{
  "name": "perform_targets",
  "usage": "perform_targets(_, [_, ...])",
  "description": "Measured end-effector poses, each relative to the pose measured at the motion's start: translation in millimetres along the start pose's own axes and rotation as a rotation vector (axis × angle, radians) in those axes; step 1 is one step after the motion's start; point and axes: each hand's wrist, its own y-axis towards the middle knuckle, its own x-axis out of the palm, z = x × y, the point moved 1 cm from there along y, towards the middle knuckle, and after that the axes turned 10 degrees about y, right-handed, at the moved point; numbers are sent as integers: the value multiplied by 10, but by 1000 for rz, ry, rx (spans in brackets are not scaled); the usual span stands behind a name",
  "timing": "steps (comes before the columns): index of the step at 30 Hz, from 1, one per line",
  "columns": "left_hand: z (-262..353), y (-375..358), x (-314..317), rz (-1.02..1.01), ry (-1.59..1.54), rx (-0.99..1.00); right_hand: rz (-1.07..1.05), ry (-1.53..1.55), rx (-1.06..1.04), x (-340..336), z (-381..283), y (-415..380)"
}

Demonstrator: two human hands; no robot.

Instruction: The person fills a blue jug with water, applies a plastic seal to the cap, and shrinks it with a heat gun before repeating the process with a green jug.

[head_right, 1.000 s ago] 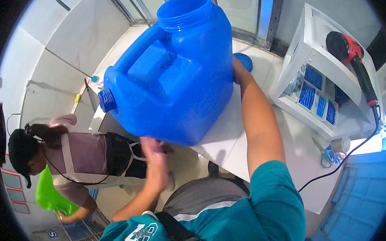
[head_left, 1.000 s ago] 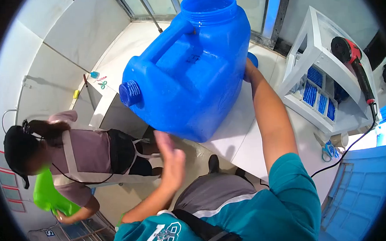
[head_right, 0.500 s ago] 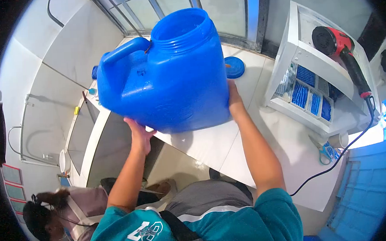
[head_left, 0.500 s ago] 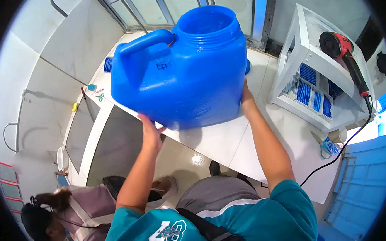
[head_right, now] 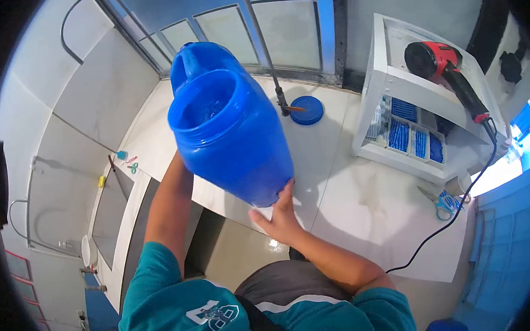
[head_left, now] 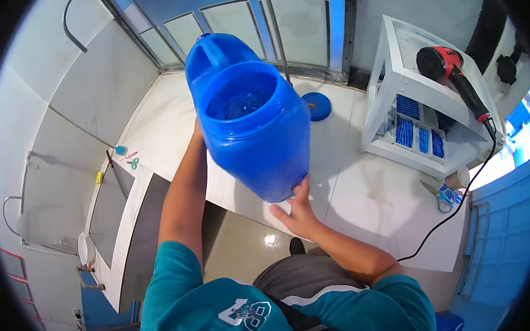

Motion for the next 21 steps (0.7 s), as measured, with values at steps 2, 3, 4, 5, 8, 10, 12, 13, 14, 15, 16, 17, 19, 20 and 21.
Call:
perform_targets(2, [50,63,140,27,-11,50,-100,-293,117,52,83,-70])
perform_targets(3, [64,44,149,42,-17,71,-155,-258,140,59,67,-64])
perform_targets(4, [41,-17,171,61,-22,87,-146,-261,151,33,114,-99])
perform_targets(5, [40,-63,167,83,-28,105,-150,-302,55,-3,137,-113])
perform_targets(8, [47,-333,129,172,-46,176,-142,-323,15,-229,64,-145])
perform_targets(10, [-47,-825,193,234,-45,221,-124,-289,73,-433,20,-87])
perform_targets(12, [-239,-1675,379,290,-36,264,120,-375,125,-730,117,69])
perform_targets(13, [-187,-1681,402,316,-32,287,190,-485,23,-894,206,199])
perform_targets(14, [-50,-1944,683,412,23,342,260,-595,-79,-1042,265,354])
perform_targets(15, [46,-2194,1001,508,79,394,282,-706,-105,-1149,233,543])
perform_targets(16, [-1,-2304,1121,503,82,387,304,-817,-131,-1250,188,772])
perform_targets(17, [-32,-2398,1219,397,276,430,289,-899,-154,-1359,229,1018])
perform_targets(19, [-106,-2467,1256,281,471,464,266,-1068,-153,-1503,315,1465])
perform_targets(20, [-192,-2437,1211,309,513,431,262,-1156,-131,-1525,327,1656])
perform_targets(21, [-222,-2384,1177,336,556,403,271,-1153,-131,-1549,332,1830])
